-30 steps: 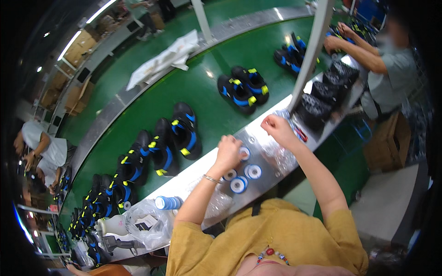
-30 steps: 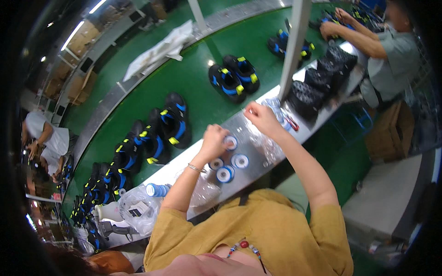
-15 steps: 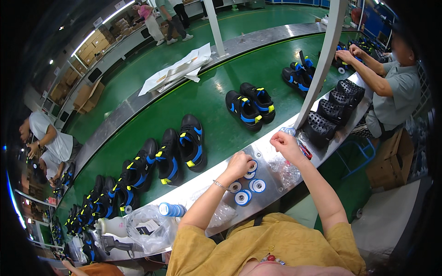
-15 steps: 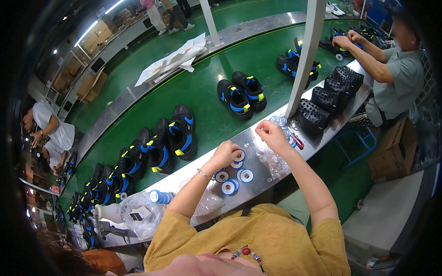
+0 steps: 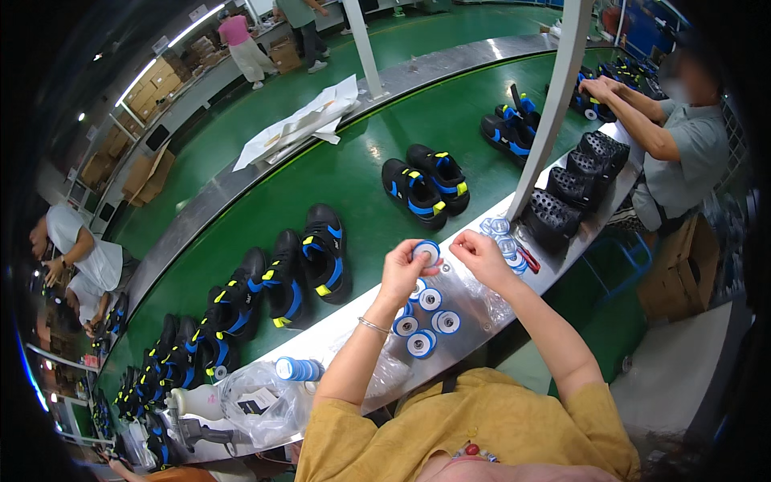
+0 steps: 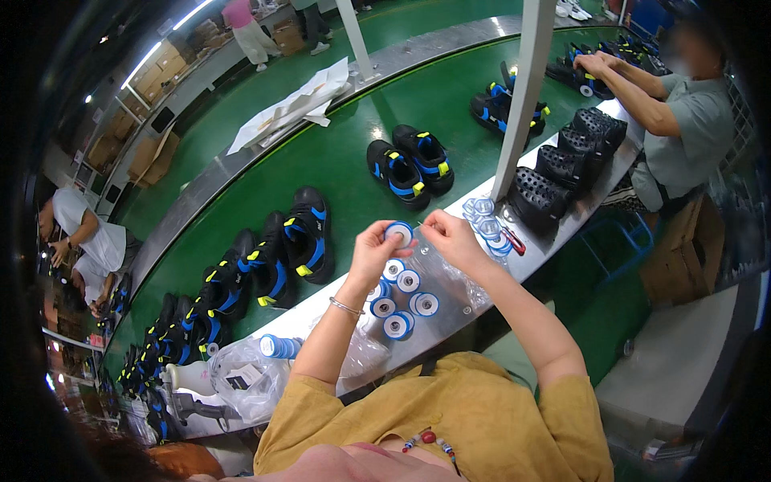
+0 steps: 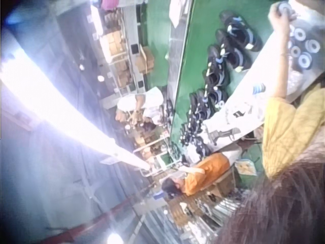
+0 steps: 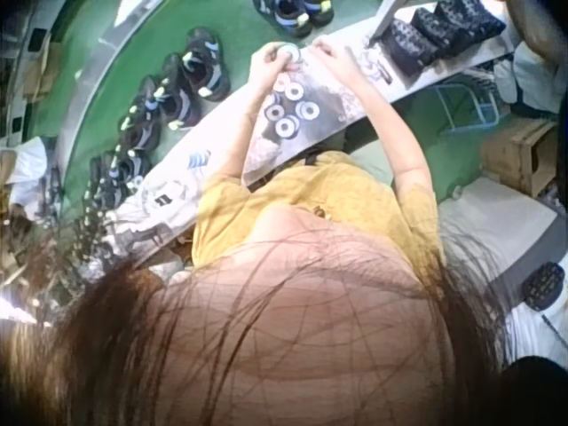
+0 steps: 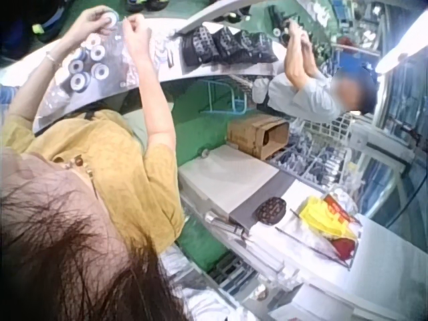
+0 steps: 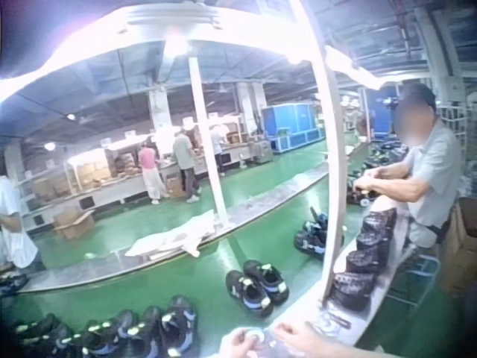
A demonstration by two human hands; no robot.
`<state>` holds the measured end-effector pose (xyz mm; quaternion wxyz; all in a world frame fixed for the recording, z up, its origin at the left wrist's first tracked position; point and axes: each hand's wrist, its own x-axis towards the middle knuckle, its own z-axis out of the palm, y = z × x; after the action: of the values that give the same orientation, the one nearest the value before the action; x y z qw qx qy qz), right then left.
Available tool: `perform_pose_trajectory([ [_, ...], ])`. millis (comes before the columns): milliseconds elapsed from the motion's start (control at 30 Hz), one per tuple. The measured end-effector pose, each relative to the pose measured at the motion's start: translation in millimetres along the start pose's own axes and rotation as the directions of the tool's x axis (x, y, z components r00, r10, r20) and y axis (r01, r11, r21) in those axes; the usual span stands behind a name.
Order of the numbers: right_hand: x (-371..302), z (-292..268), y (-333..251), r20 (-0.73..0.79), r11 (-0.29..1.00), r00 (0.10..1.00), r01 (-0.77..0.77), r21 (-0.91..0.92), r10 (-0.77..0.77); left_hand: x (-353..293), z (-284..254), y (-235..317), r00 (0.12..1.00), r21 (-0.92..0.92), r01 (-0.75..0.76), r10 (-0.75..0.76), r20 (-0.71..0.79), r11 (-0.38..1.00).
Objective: The person attaches small circular blue-and-white components to the tongue area of black and blue shoes on a moving conveyor belt. The person handles each shoe one at a time, places the component, and moves the shoe forward along the line.
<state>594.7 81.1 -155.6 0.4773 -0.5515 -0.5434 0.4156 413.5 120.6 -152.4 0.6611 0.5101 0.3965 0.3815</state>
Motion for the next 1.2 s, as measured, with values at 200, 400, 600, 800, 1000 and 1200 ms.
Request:
perform_pose_trajectory([
  [200, 4, 8, -12, -0.055, 0.994, 0.992, 0.111, -0.017, -0.112, 2, 0, 13, 0.989, -0.099, -0.063, 0.049, -0.139, 0.993],
  [400, 7, 13, -20, -0.033, 0.987, 0.992, 0.114, -0.110, -0.119, 1, 5, 16, 0.975, -0.080, -0.081, 0.063, -0.211, 0.994],
  [600, 18, 15, -11, -0.063, 0.985, 0.994, 0.075, -0.156, -0.086, 1, 6, 9, 0.975, -0.048, -0.149, 0.139, -0.175, 0.988],
  [800, 20, 12, -20, 0.015, 0.980, 0.997, -0.076, 0.186, 0.074, 3, 12, 1, 0.947, 0.139, -0.254, 0.275, -0.167, 0.957],
  [1000, 14, 9, -18, 0.156, 0.874, 0.978, -0.198, 0.445, 0.142, 2, 11, -5, 0.957, 0.217, -0.216, 0.251, -0.148, 0.952],
  [1200, 15, -10, -1, 0.152, 0.871, 0.973, -0.222, 0.439, 0.171, -1, 18, -8, 0.994, -0.021, -0.082, 0.081, -0.072, 0.996],
])
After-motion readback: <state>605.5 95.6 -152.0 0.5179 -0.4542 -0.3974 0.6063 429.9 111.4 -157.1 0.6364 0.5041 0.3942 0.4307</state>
